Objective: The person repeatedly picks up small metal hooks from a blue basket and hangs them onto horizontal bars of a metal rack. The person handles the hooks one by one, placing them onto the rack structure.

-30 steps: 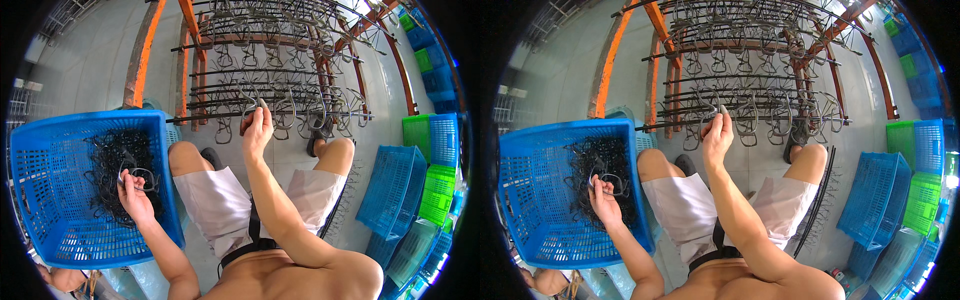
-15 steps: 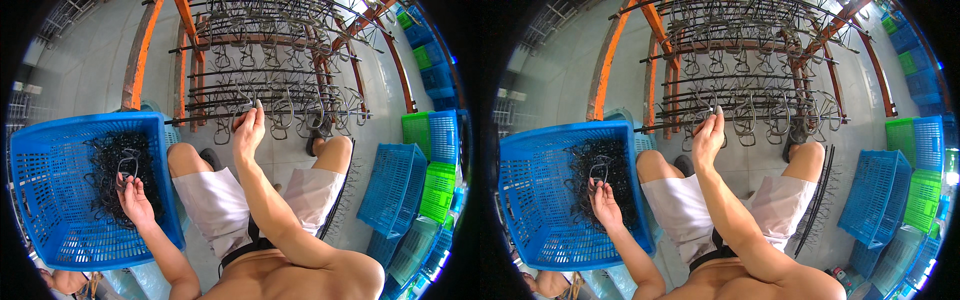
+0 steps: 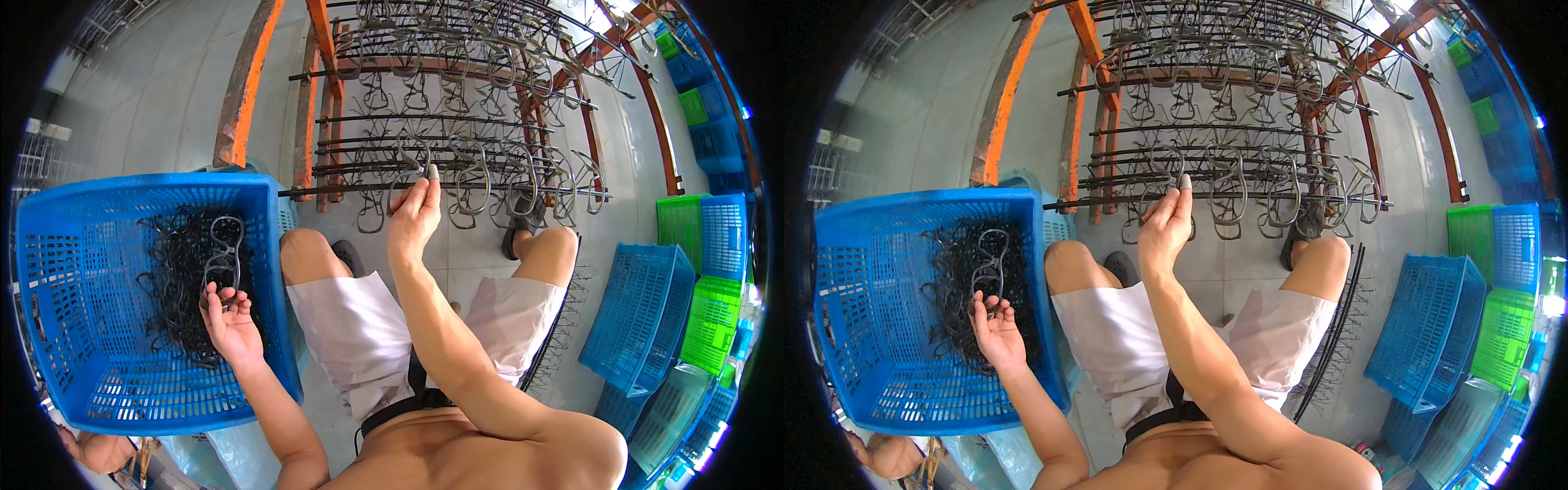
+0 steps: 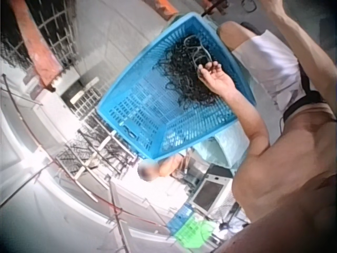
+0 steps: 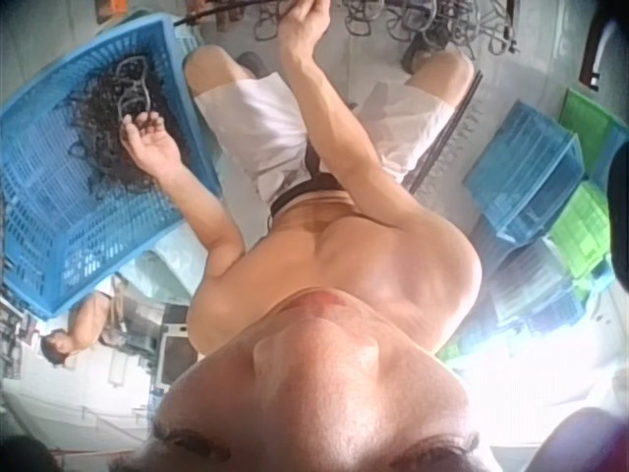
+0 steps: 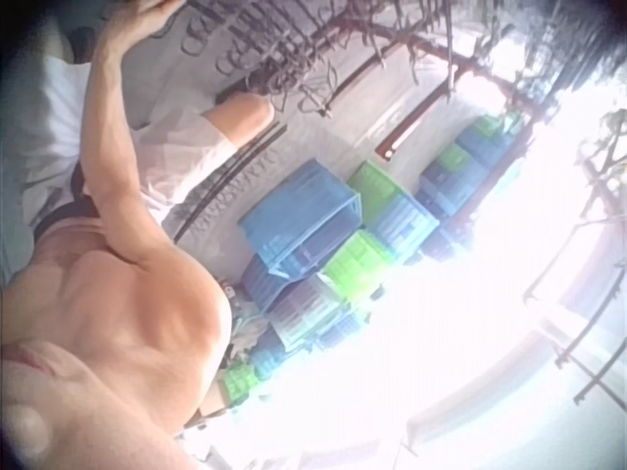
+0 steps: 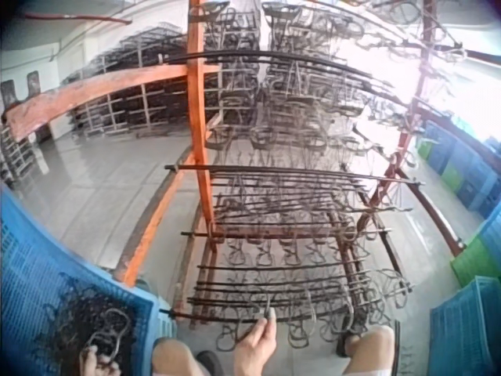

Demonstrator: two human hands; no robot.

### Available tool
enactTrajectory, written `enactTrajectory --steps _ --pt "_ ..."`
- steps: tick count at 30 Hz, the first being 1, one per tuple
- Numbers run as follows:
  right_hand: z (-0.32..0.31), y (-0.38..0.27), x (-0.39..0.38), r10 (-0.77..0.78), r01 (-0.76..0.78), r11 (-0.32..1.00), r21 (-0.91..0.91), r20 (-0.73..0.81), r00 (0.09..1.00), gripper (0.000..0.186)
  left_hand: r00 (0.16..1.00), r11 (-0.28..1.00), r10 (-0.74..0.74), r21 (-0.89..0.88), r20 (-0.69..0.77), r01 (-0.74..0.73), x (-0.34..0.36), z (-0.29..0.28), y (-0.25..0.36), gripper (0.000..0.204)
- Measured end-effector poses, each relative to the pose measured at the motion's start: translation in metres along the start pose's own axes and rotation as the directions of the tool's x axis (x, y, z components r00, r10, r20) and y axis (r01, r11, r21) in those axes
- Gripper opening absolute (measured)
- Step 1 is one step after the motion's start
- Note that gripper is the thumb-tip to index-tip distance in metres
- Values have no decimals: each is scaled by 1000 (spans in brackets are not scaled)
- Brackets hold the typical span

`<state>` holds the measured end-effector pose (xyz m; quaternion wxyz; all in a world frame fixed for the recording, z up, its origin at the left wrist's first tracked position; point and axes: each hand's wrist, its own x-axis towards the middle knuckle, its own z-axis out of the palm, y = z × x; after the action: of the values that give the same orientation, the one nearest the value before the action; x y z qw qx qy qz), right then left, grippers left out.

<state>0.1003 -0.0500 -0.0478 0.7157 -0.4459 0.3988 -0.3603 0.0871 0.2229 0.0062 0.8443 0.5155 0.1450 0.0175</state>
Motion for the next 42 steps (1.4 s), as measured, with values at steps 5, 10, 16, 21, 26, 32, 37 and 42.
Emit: enactTrajectory --steps 5,10,16,21,26,32,37,42 --pt "0 -8 4 40 -40 999 -3 78 996 30 1000 1000 2 -24 -3 -2 -2 -1 1 20" --pt "0 -4 0 -82 107 974 -197 132 988 38 997 1000 -13 -22 78 15 -4 2 -4 16" --pt "-1 10 1 -229 288 821 -494 178 957 39 991 1000 -15 6 133 15 -9 14 0 10" --pt "-8 6 5 -202 272 821 -501 191 961 39 984 1000 -9 19 181 6 -18 26 2 9" --pt "-4 6 6 -157 223 879 -421 186 970 39 974 999 -38 -12 225 42 -24 37 -4 8" --pt "-7 -6 11 -97 156 918 -365 175 980 37 967 997 -71 -2 245 74 -30 49 -8 7" --pt "-16 -21 12 -10 79 961 -267 252 968 33 948 995 -100 36 302 93 -42 62 -14 6" --pt "-23 -10 13 -12 114 928 -355 277 961 42 912 989 -148 32 383 147 -49 65 -21 8"
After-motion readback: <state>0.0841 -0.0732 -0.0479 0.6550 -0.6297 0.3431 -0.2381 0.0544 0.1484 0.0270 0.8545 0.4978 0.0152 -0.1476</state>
